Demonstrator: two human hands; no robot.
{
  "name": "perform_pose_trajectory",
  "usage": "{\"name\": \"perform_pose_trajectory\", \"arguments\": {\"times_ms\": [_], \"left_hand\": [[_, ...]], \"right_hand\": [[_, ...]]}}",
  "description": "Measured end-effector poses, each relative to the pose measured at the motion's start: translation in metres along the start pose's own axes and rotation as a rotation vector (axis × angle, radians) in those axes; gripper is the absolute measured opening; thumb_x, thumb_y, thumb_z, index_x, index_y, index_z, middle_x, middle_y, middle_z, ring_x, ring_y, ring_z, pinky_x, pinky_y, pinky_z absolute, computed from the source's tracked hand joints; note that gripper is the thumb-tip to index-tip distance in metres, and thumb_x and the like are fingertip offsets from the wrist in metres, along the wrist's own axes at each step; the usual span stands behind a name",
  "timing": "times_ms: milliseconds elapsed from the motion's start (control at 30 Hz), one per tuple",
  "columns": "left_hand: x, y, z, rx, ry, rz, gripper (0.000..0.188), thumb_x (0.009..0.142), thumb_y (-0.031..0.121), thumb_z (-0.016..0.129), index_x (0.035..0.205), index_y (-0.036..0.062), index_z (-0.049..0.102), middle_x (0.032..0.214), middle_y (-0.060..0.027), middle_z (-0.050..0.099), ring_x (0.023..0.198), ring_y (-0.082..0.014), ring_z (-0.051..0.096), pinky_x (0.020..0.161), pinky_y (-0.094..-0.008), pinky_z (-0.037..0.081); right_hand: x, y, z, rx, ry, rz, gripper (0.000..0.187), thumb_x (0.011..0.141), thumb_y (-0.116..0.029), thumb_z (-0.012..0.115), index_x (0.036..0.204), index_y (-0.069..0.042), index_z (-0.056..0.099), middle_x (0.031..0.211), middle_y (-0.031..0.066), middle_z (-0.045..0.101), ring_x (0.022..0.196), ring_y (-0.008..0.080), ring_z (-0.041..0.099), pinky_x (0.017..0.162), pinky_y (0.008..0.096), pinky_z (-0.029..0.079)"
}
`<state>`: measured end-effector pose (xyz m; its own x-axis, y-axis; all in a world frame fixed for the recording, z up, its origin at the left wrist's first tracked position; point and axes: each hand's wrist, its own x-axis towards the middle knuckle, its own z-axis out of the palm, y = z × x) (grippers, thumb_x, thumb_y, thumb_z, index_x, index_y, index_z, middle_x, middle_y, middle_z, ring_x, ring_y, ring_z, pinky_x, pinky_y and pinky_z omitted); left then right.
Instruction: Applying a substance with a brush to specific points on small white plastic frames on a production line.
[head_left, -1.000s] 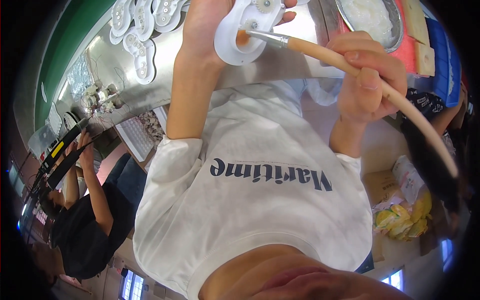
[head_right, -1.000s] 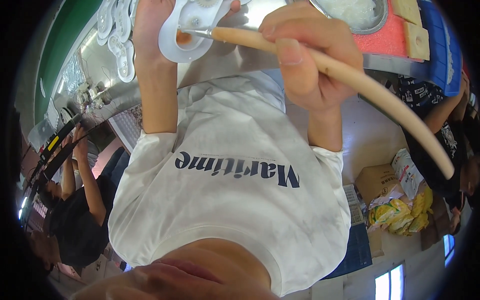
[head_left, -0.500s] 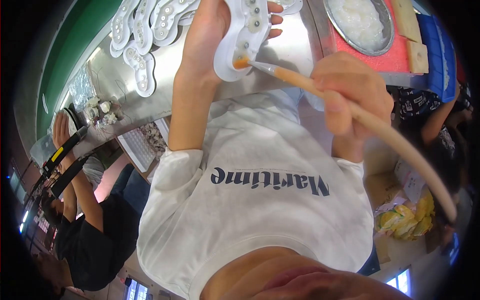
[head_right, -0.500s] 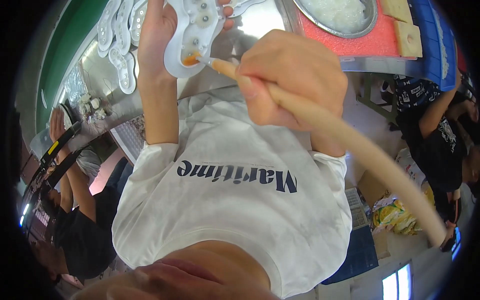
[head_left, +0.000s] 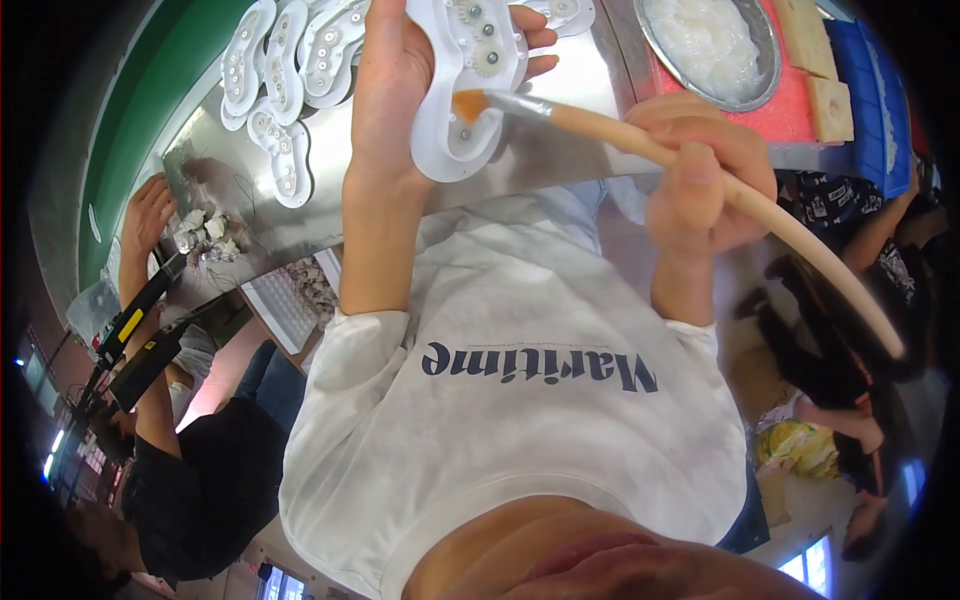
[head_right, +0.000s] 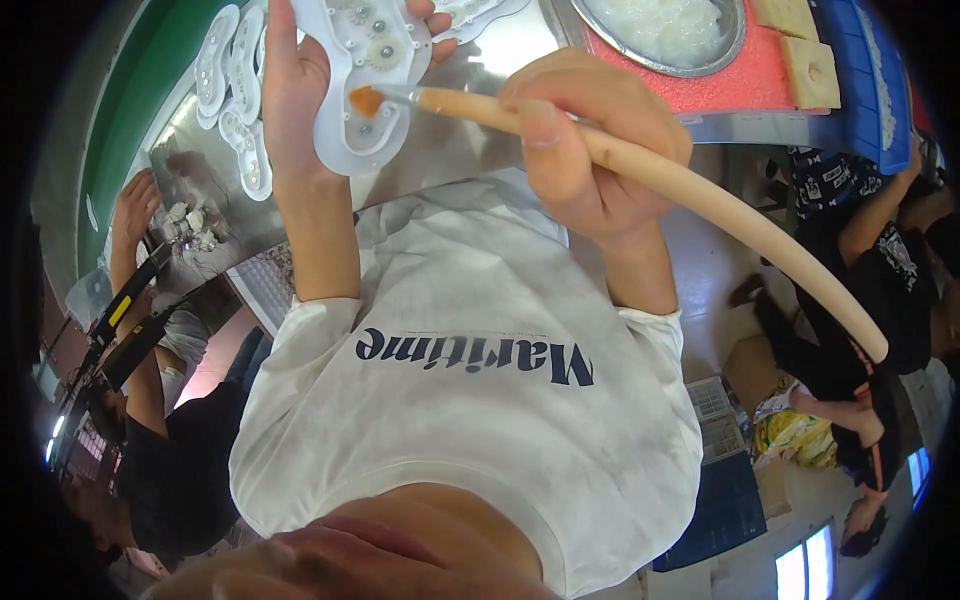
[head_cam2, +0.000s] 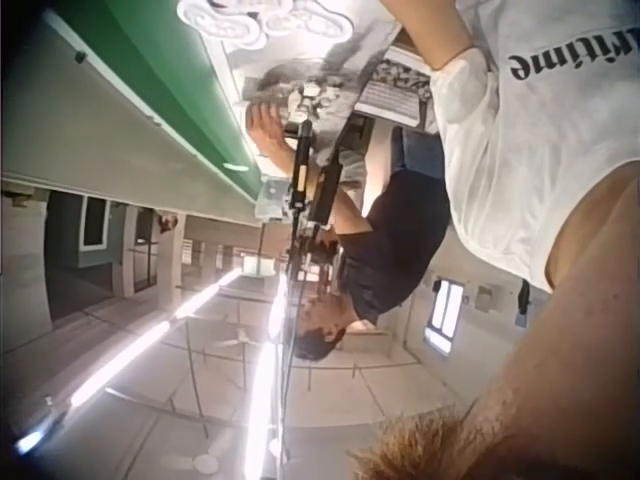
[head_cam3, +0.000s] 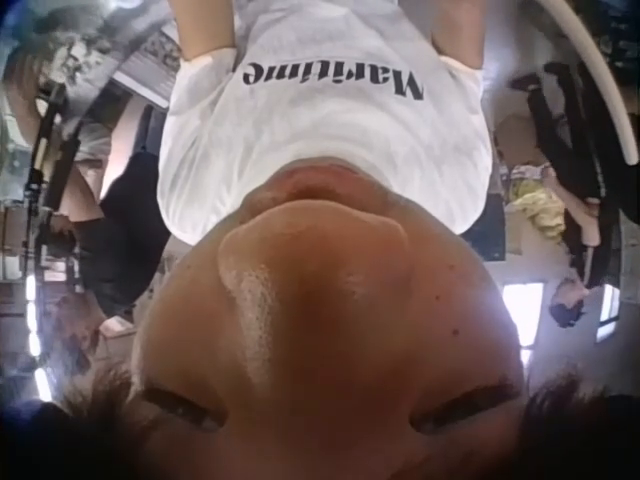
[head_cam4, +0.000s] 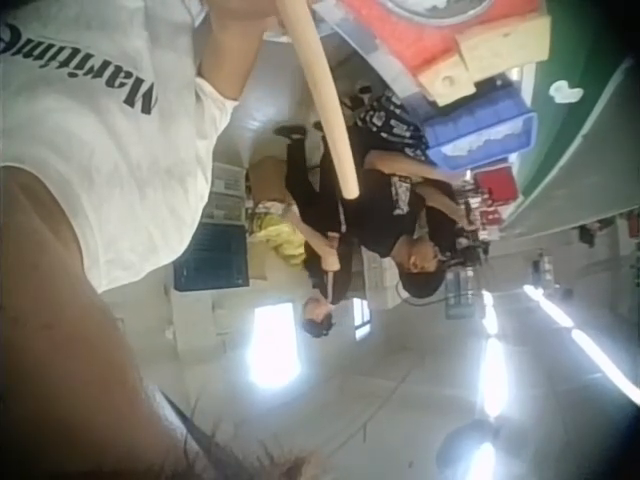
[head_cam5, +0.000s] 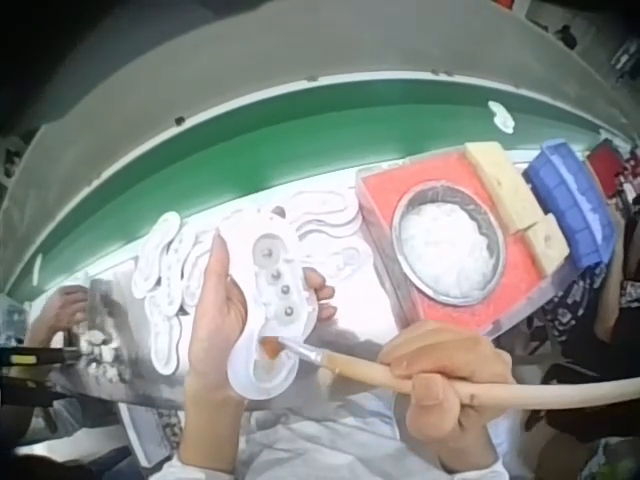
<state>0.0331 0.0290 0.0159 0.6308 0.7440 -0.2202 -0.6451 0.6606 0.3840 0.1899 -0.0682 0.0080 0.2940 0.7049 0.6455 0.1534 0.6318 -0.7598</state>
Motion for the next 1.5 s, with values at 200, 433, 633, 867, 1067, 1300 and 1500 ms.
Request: {"name": "perform_pose_trajectory", "arguments": {"times_ms": [200,433,633,867,1067,1300,1500], "left_hand": [[-0.004,-0.001,0.002,0.021,-0.011,0.023,0.058,0.099,0.049,0.02,0.135,0.0062,0.036,0.094,-0.0244,0.062,0.094,-0.0369,0.063,0.08,-0.0446,0.055],[0.001,-0.009,-0.009,-0.09,-0.332,0.049,0.059,0.099,0.05,0.018,0.134,0.0063,0.037,0.095,-0.0238,0.063,0.101,-0.039,0.06,0.087,-0.047,0.05],[-0.009,-0.003,-0.006,0.069,0.009,0.038,0.06,0.098,0.051,0.017,0.135,0.0077,0.037,0.095,-0.0231,0.063,0.106,-0.0383,0.058,0.086,-0.0466,0.051],[-0.011,-0.009,0.005,0.04,0.003,0.209,0.065,0.096,0.056,0.017,0.14,0.0095,0.032,0.096,-0.0196,0.064,0.107,-0.0365,0.057,0.087,-0.0436,0.052],[0.023,-0.023,-0.027,0.013,-0.73,0.491,0.068,0.096,0.058,0.015,0.144,0.0113,0.024,0.099,-0.0201,0.063,0.106,-0.0353,0.058,0.092,-0.0445,0.048],[-0.026,-0.021,0.002,0.334,0.077,0.238,0.072,0.094,0.06,0.015,0.128,0.0029,0.041,0.114,-0.0261,0.056,0.105,-0.0347,0.058,0.089,-0.0436,0.049],[-0.027,-0.021,0.005,0.355,0.175,0.167,0.078,0.092,0.065,0.012,0.131,0.0037,0.04,0.12,-0.0276,0.053,0.114,-0.041,0.052,0.093,-0.0478,0.046]], "right_hand": [[0.004,0.002,-0.006,-0.124,-0.029,-0.107,0.007,0.08,0.001,0.058,0.081,0.007,0.057,0.065,0.0144,0.061,0.053,0.0207,0.058,0.049,0.0279,0.048],[0.003,-0.007,-0.004,-0.346,-0.145,-0.146,0.027,0.09,-0.019,0.056,0.083,0.008,0.056,0.07,0.0181,0.061,0.059,0.028,0.058,0.053,0.0348,0.049],[-0.001,-0.013,-0.002,-0.331,-0.163,-0.179,0.03,0.091,-0.023,0.058,0.084,0.007,0.056,0.071,0.0182,0.061,0.059,0.0288,0.059,0.054,0.0364,0.05],[-0.009,-0.019,0.015,-0.212,-0.089,-0.131,0.015,0.082,-0.008,0.06,0.084,0.006,0.055,0.064,0.015,0.059,0.053,0.0261,0.059,0.049,0.0337,0.05],[-0.009,-0.021,0.017,-0.357,-0.032,-0.176,0.026,0.092,-0.017,0.053,0.089,0.009,0.053,0.072,0.02,0.06,0.058,0.0281,0.06,0.052,0.0364,0.05],[0.001,-0.007,0.022,-0.345,0.023,-0.208,0.027,0.092,-0.017,0.048,0.088,0.009,0.052,0.071,0.02,0.06,0.056,0.0293,0.06,0.05,0.0371,0.051],[0.014,0.002,0.024,-0.332,0.024,-0.253,0.027,0.093,-0.02,0.048,0.088,0.007,0.05,0.071,0.0205,0.06,0.056,0.0283,0.06,0.051,0.036,0.051]]}}
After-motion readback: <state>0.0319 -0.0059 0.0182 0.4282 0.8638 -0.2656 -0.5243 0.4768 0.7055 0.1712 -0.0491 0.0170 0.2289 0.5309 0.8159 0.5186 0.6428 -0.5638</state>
